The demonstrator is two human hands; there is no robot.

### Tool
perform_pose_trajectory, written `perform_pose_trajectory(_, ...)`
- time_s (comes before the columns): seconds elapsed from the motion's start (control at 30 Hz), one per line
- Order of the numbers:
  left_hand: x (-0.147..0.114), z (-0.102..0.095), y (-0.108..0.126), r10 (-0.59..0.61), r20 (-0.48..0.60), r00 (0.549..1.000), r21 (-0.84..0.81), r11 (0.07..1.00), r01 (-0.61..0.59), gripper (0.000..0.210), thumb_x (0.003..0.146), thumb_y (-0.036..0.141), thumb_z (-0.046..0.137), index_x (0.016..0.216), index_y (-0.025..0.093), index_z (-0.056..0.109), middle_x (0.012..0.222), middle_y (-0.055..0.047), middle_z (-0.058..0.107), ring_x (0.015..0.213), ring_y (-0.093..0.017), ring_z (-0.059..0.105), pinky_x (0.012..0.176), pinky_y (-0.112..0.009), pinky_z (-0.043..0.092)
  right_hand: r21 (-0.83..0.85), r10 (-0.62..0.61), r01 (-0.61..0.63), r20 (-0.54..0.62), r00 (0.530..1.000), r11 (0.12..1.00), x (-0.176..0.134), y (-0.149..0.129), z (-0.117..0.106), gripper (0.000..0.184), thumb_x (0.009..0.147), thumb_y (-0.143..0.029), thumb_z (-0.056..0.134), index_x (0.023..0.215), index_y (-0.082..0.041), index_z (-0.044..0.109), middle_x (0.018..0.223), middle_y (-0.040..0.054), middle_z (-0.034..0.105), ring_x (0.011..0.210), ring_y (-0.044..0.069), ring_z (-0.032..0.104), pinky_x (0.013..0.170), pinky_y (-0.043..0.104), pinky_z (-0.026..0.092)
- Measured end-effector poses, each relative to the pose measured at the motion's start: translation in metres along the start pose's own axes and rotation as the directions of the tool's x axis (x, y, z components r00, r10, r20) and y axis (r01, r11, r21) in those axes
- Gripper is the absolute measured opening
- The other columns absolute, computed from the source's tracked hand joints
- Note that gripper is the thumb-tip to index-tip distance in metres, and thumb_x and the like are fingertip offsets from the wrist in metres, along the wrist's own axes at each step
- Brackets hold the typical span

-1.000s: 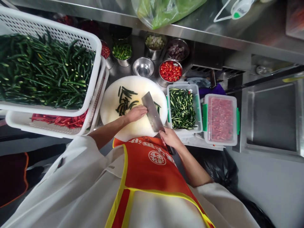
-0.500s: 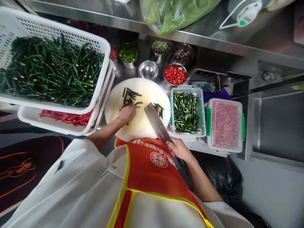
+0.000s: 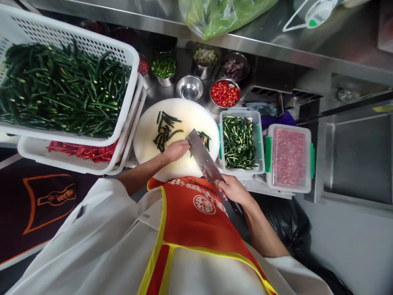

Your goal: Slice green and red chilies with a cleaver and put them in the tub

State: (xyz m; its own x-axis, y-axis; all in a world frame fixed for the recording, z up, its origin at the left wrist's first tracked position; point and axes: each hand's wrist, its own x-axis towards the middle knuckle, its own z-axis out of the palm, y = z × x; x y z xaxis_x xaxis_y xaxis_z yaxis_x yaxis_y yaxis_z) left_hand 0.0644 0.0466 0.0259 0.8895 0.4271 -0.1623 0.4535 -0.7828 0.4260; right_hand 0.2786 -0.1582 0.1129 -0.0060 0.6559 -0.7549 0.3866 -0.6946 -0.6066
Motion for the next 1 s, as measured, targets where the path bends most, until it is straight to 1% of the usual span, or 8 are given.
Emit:
perform_pose_trajectory(0.2,0.0,0.005,-0.005,0.021,-0.024,0.999,-0.016,1.0,-0.021,0.031,0.099,0.021,0.036,0.096,0.018,0.067,0.104,-0.006,0.065,0.1,-0.017,0.058,0.09,-0.028,0.048,-0.081,-0.014,0.014,0.009,1.0,0.997,0.008,-0.001,-0.002,0.018,0.088,-0.036,0.046,0.075,-0.023,0.046,0.053,-0.005,0.054,0.039,0.014,0.054,0.041,0.024,0.039)
perform_pose_trajectory(0.43,0.001,0.003,-0.008,0.01,-0.091,0.996,-0.055,0.998,-0.015,0.029,0.1,0.024,0.038,0.1,0.018,0.067,0.109,-0.006,0.065,0.103,-0.017,0.059,0.091,-0.027,0.048,-0.06,-0.128,0.122,-0.119,0.985,0.991,0.038,-0.006,0.018,0.021,0.09,-0.037,0.042,0.073,-0.025,0.043,0.046,-0.0054,0.052,0.038,0.015,0.055,0.046,0.025,0.042)
perform_pose_trajectory(0.5,0.003,-0.004,-0.015,-0.1,-0.162,0.982,-0.035,0.995,0.095,0.029,0.1,0.025,0.039,0.097,0.017,0.067,0.105,-0.008,0.065,0.101,-0.018,0.059,0.09,-0.028,0.048,-0.053,-0.137,0.131,-0.128,0.982,0.99,0.032,-0.003,0.014,0.022,0.09,-0.038,0.042,0.072,-0.025,0.043,0.046,-0.0059,0.052,0.04,0.015,0.055,0.047,0.025,0.043)
perform_pose_trajectory(0.6,0.009,-0.017,-0.028,-0.349,-0.252,0.903,0.017,0.931,0.364,0.026,0.098,0.026,0.042,0.099,0.015,0.066,0.105,-0.012,0.063,0.098,-0.021,0.061,0.085,-0.032,0.049,-0.099,-0.146,0.137,-0.096,0.985,0.986,0.014,0.004,0.004,0.022,0.091,-0.038,0.042,0.074,-0.024,0.045,0.047,-0.0063,0.052,0.04,0.015,0.055,0.049,0.025,0.043)
perform_pose_trajectory(0.67,0.013,-0.023,-0.036,-0.47,-0.229,0.853,0.038,0.871,0.49,0.023,0.096,0.025,0.046,0.102,0.015,0.066,0.107,-0.013,0.064,0.094,-0.023,0.064,0.08,-0.033,0.049,-0.125,-0.135,0.13,-0.027,0.991,0.984,0.004,0.011,0.001,0.022,0.09,-0.039,0.043,0.075,-0.024,0.047,0.049,-0.0056,0.054,0.04,0.015,0.053,0.049,0.025,0.042)
perform_pose_trajectory(0.73,0.016,-0.026,-0.04,-0.508,-0.172,0.844,0.056,0.85,0.523,0.022,0.094,0.022,0.047,0.102,0.015,0.067,0.105,-0.014,0.064,0.089,-0.023,0.065,0.077,-0.033,0.049,-0.116,-0.114,0.115,0.021,0.993,0.987,0.0,0.018,0.002,0.022,0.089,-0.039,0.044,0.074,-0.024,0.048,0.053,-0.0047,0.056,0.041,0.014,0.053,0.047,0.025,0.041)
perform_pose_trajectory(0.87,0.016,-0.024,-0.035,-0.4,-0.124,0.908,0.057,0.911,0.409,0.023,0.092,0.016,0.046,0.101,0.015,0.068,0.101,-0.012,0.065,0.089,-0.022,0.065,0.078,-0.032,0.05,0.01,-0.063,0.064,-0.033,0.997,0.998,0.007,0.03,0.009,0.024,0.088,-0.041,0.043,0.071,-0.024,0.043,0.052,-0.0057,0.052,0.041,0.015,0.053,0.043,0.025,0.041)
perform_pose_trajectory(1.0,0.005,-0.01,-0.021,-0.04,-0.049,0.998,-0.018,0.999,0.039,0.028,0.093,0.013,0.044,0.099,0.016,0.071,0.1,-0.009,0.066,0.097,-0.02,0.061,0.089,-0.032,0.049,0.054,-0.051,0.056,-0.088,0.995,0.997,0.015,0.027,0.009,0.024,0.089,-0.04,0.044,0.071,-0.024,0.041,0.051,-0.0069,0.05,0.04,0.013,0.053,0.042,0.024,0.041)
